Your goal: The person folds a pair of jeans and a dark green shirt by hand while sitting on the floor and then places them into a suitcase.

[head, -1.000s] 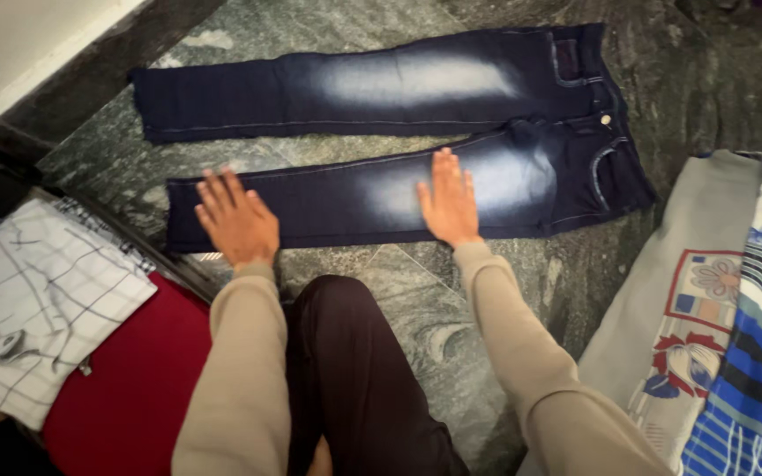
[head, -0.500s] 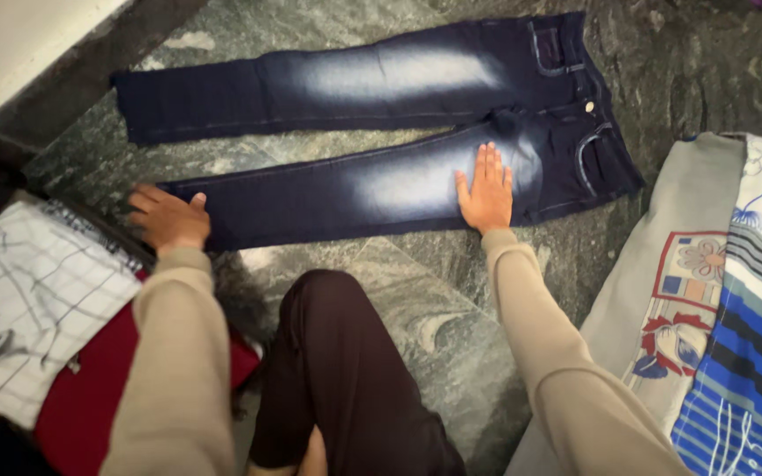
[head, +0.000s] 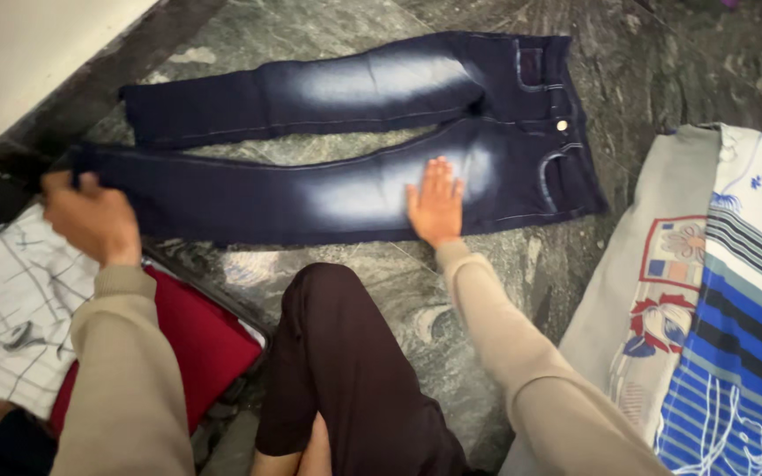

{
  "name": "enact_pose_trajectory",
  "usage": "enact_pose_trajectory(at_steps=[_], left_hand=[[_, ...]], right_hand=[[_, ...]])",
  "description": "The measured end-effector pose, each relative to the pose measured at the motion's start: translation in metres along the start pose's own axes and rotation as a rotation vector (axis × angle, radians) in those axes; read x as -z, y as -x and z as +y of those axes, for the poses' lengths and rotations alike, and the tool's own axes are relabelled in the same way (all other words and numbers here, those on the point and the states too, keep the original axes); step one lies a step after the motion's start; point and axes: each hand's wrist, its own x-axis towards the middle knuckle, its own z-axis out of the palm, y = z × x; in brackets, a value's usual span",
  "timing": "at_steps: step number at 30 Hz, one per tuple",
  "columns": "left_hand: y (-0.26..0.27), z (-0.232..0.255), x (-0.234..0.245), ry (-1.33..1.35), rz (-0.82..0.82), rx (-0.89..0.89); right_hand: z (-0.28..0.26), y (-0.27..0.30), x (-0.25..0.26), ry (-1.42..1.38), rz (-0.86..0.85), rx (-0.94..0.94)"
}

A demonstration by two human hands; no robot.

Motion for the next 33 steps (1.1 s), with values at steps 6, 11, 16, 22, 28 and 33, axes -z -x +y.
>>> enact_pose_trajectory(at_steps=[6, 11, 16, 22, 28, 33], left_hand=[[0.061, 0.051, -0.029, 0.062, -0.255, -0.075], [0.079, 0.064, -0.032, -0.163, -0.551, -0.052], [0.079, 0.054, -0.037, -0.144, -0.517, 0.037], [0.07, 0.045, -0.029, 0.044, 0.033, 0.03], [0.08, 0.051, -0.024, -0.267, -0.021, -0.316], [0.111, -0.009, -0.087, -0.347, -0.773, -0.33]], right_hand=[[-0.054, 0.008, 0.02, -0.003, -0.068, 0.053], [-0.005, 0.014, 0.064, -0.172, -0.231, 0.216], [0.062, 0.046, 0.087, -0.152, -0.163, 0.178], [0.089, 0.076, 0.075, -0.153, -0.087, 0.161], [0.078, 0.097, 0.073, -0.149, -0.068, 0.084], [0.066, 0.099, 0.083, -0.127, -0.079, 0.04]])
